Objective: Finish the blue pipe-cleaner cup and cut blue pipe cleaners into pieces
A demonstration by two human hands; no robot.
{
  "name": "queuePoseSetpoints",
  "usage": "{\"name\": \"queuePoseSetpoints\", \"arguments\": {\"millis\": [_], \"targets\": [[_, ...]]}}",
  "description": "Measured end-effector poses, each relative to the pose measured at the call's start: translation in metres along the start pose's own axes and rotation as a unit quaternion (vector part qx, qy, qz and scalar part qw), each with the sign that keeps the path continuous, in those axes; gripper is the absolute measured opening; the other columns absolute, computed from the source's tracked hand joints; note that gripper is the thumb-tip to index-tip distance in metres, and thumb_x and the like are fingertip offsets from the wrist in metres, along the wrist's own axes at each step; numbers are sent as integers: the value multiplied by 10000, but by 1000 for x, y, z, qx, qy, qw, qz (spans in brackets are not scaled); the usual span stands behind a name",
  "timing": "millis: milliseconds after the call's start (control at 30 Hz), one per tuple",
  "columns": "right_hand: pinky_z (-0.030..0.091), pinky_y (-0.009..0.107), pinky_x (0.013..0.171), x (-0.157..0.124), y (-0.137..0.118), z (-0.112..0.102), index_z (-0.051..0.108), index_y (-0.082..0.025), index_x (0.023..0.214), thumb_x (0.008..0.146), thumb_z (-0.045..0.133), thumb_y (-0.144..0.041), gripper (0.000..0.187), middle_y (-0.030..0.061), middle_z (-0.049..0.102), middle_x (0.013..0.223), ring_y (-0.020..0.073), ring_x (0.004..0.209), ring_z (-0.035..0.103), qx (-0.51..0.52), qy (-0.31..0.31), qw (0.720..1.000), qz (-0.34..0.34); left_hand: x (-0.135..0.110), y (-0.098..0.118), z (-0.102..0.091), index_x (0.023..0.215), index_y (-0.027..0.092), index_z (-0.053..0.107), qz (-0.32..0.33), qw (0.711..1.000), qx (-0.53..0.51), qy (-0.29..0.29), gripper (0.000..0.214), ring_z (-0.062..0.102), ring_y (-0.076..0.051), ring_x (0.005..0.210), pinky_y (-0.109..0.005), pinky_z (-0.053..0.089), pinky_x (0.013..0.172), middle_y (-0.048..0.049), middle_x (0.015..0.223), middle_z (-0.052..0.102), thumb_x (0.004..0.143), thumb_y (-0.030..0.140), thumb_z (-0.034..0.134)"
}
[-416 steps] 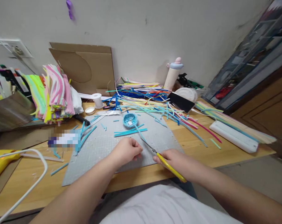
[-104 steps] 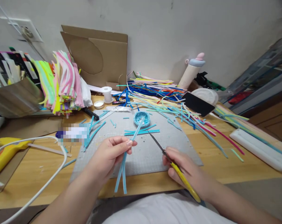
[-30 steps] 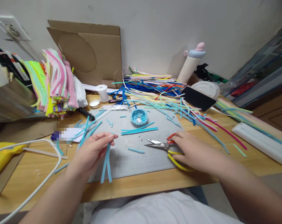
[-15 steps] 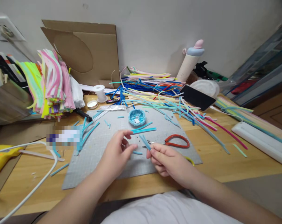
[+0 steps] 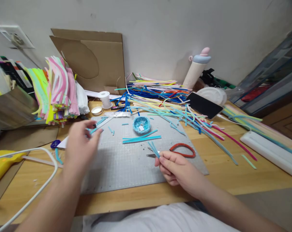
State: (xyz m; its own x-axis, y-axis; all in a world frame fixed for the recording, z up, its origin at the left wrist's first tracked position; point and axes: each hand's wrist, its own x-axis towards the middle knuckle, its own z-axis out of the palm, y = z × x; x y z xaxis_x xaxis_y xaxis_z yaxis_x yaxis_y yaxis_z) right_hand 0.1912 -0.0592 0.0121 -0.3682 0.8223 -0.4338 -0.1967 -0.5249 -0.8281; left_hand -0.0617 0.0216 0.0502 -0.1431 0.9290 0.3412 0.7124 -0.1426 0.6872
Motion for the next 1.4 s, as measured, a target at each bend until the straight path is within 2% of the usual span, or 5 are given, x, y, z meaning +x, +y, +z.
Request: {"name": "queuePoseSetpoints", "arguments": {"millis": [200, 400, 600, 1133, 1400], "targets": [[109, 164, 363, 8, -1, 12, 479, -179, 799, 841, 513, -458, 284, -101, 347, 518, 27, 383, 182, -4, -34, 999, -11, -49, 58, 57, 734, 150, 643, -166, 848, -344, -367, 217, 483, -104, 536, -218, 338, 500, 1, 592, 587, 721, 366, 643], [426, 246, 578, 14, -24, -19, 590, -168, 903, 896, 400, -455, 344, 23, 610, 746, 122, 620, 545, -273, 76, 949, -137, -35, 58, 66, 571, 158, 572, -156, 867, -340, -328, 292, 430, -85, 468, -222, 325, 501, 30, 485, 525, 713, 397, 662], [404, 308, 711, 41, -79, -130, 658, -176, 849, 820, 489, -289, 205, 80, 642, 898, 218, 836, 573, -651, 382, 637, -156, -29, 34, 65, 543, 171, 480, -194, 880, -330, -281, 363, 367, -77, 454, -216, 270, 486, 53, 442, 450, 743, 430, 638], [400, 286, 536, 57, -77, -187, 722, -133, 868, 862, 407, -419, 425, 87, 681, 703, 211, 619, 590, -574, 469, 647, -178, -33, 34, 67, 637, 145, 612, -262, 841, -351, -316, 321, 377, -82, 494, -210, 274, 503, 40, 494, 464, 678, 456, 679], [449, 382, 824, 35, -93, -154, 547, -165, 1267, 898, 407, -271, 408, 124, 621, 975, 240, 914, 572, -546, 522, 495, -431, -35, 33, 68, 756, 149, 650, -256, 834, -350, -340, 332, 426, -104, 497, -218, 312, 499, 20, 512, 519, 682, 473, 661]]}}
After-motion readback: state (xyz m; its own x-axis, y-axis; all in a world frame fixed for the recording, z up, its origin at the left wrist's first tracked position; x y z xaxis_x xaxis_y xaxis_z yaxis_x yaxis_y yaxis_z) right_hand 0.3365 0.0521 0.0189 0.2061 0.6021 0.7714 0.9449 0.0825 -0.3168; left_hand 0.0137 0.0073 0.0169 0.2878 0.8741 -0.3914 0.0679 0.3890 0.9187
